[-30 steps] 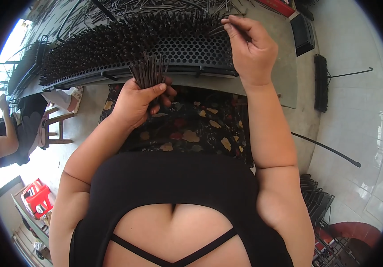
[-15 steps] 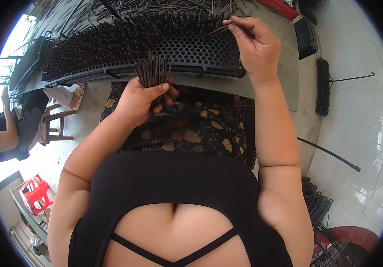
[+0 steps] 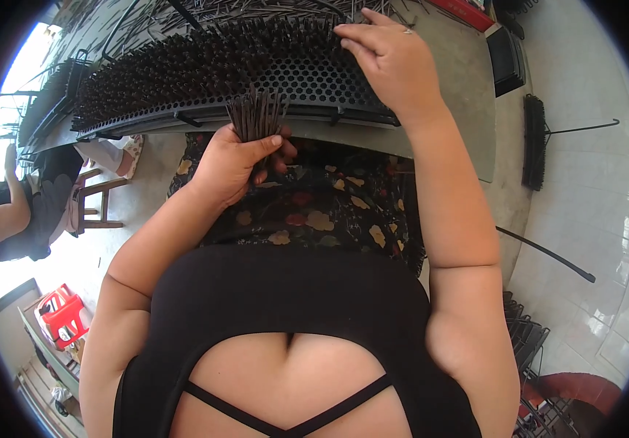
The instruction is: The recorder is manually inserting small metal rods into a perforated black tray.
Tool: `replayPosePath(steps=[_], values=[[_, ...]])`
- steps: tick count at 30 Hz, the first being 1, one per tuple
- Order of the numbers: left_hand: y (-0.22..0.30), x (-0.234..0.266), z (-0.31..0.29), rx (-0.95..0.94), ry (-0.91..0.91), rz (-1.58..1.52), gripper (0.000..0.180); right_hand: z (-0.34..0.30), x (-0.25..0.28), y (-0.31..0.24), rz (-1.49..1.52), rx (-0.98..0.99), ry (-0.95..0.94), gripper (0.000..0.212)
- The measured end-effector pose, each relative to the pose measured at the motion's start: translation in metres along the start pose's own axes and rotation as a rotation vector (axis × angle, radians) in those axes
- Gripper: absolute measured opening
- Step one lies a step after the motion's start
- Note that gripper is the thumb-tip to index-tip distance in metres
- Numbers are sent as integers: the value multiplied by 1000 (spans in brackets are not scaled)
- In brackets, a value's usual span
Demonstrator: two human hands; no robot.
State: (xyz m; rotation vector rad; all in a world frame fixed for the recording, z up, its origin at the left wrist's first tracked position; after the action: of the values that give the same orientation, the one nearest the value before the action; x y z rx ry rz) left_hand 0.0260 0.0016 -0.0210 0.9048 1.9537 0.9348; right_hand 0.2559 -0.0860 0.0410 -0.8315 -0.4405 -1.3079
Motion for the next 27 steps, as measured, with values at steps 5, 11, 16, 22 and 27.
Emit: replayPosePath(steps=[5, 11, 16, 22, 27], values=[[-1, 1, -2, -13, 9, -32, 15, -3, 2, -27, -145, 118, 42, 13], [4, -7, -3, -88, -120, -144, 16, -31, -21, -81, 1015, -715, -177, 31], [5, -11, -5, -77, -85, -103, 18, -37, -23, -82, 998, -755, -138, 23], [5, 0, -2, -39, -12, 20, 20, -30, 7, -50, 958, -682, 184, 14], [7, 5, 2, 119, 35, -136, 21, -33, 32, 1, 496, -301, 419, 11]])
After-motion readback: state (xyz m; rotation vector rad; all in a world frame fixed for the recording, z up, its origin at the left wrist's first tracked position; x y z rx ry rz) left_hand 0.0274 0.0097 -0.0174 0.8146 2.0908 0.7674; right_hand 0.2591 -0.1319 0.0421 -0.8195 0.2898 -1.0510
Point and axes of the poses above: each hand's wrist, its own z-axis towards the middle knuckle, its own x-axis out of the back of the hand, y = z × x, the point moved 3 cm from there along z, towards the middle knuckle, and after that the axes turned 4 degrees about -y, right-handed, at the moved point
